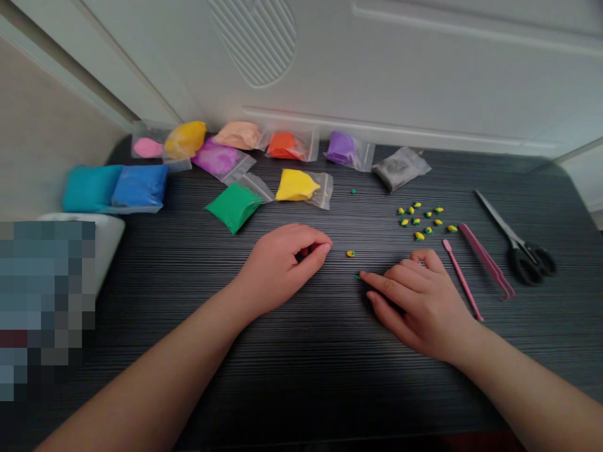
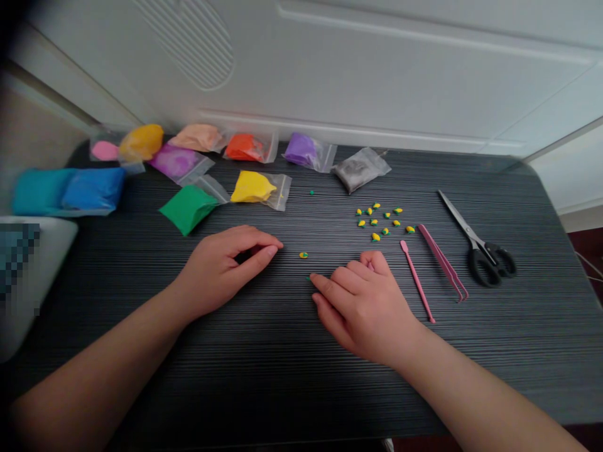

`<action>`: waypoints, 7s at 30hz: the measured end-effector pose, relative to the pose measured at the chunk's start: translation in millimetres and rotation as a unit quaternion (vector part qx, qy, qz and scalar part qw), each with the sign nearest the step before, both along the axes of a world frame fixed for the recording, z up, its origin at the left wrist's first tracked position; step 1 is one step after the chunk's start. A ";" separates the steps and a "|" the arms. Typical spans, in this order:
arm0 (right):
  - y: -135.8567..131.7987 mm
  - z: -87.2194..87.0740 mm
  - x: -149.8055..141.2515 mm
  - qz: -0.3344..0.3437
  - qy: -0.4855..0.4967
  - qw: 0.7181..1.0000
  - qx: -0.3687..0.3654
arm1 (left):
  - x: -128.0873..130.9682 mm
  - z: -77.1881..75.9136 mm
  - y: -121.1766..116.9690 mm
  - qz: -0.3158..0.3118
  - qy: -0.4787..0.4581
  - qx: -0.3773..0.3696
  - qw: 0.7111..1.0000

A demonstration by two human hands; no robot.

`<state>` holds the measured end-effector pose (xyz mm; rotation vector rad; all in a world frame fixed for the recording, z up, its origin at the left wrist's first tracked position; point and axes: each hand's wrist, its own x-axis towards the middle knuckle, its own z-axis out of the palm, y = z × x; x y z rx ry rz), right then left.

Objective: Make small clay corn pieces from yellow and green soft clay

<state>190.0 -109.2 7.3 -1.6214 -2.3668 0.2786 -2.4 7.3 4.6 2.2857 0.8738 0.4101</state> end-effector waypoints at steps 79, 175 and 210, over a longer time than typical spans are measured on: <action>1.2 -0.4 -8.3 -0.025 -0.019 0.999 -0.032 | -1.1 2.0 1.5 -0.006 -0.012 -0.013 1.000; -11.4 14.8 -12.2 -0.107 0.412 0.894 -0.140 | 0.5 21.6 -38.0 -0.105 -0.177 -0.043 0.978; -13.1 13.9 -14.0 -0.085 0.401 0.901 -0.141 | 0.5 19.5 -42.2 -0.106 -0.166 -0.045 0.979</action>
